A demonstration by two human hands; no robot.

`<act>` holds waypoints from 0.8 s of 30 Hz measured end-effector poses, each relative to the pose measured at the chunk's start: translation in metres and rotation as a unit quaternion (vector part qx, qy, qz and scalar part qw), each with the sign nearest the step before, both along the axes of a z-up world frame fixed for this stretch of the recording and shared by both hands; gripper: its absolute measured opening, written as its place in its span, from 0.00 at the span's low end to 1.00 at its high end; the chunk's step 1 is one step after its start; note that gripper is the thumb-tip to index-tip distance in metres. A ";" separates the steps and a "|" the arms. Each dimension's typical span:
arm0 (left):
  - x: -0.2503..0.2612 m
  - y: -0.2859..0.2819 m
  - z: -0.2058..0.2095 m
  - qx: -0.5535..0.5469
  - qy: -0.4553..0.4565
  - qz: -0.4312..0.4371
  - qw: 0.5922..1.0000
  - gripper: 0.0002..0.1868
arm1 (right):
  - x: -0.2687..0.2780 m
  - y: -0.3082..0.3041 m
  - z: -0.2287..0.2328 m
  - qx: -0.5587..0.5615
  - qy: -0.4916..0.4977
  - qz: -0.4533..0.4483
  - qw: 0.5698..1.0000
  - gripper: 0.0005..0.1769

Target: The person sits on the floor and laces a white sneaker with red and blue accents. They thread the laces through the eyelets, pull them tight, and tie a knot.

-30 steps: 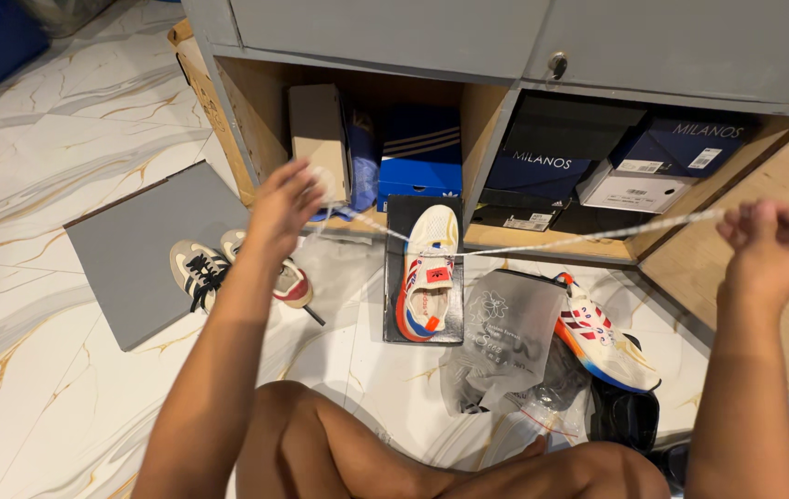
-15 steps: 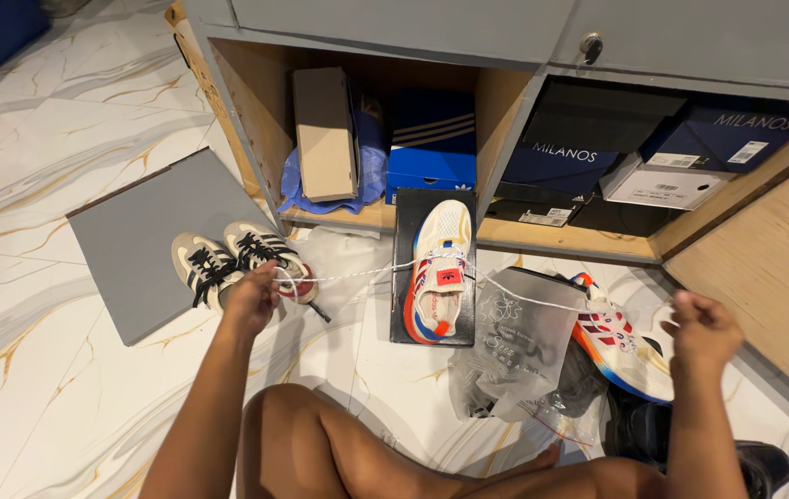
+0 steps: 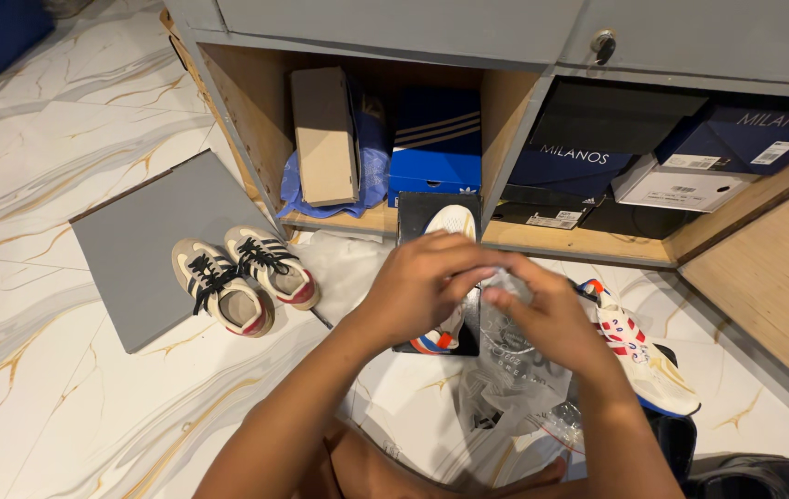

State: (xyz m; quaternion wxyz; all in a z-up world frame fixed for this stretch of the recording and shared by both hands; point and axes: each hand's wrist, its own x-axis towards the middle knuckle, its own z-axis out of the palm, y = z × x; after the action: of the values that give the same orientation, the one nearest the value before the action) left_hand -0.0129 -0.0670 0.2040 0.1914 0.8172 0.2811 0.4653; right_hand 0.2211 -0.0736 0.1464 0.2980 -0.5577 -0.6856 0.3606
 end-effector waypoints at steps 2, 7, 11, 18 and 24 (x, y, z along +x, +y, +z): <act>0.007 -0.002 0.024 0.049 0.006 0.030 0.998 0.09 | 0.007 -0.006 0.020 0.043 0.080 -0.003 0.996 0.13; 0.006 -0.001 0.037 -0.083 -0.047 0.032 0.995 0.09 | 0.065 -0.035 0.036 0.123 0.335 0.014 0.934 0.15; 0.020 0.001 0.012 -0.157 -0.069 -0.036 0.985 0.10 | 0.082 -0.048 0.035 0.198 0.508 0.039 0.837 0.09; 0.010 0.035 -0.072 -0.137 -0.030 0.135 0.981 0.23 | 0.057 -0.035 0.042 0.218 0.429 0.039 0.876 0.12; 0.001 0.026 -0.175 -0.326 -0.105 0.244 0.907 0.12 | 0.033 0.008 0.010 0.347 0.095 0.005 0.933 0.08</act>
State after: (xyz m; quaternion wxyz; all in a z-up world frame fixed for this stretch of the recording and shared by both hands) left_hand -0.0122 -0.0412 0.0286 0.3556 0.5618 0.5863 0.4628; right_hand 0.2538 -0.0655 0.1562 0.5348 -0.3790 -0.7396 0.1531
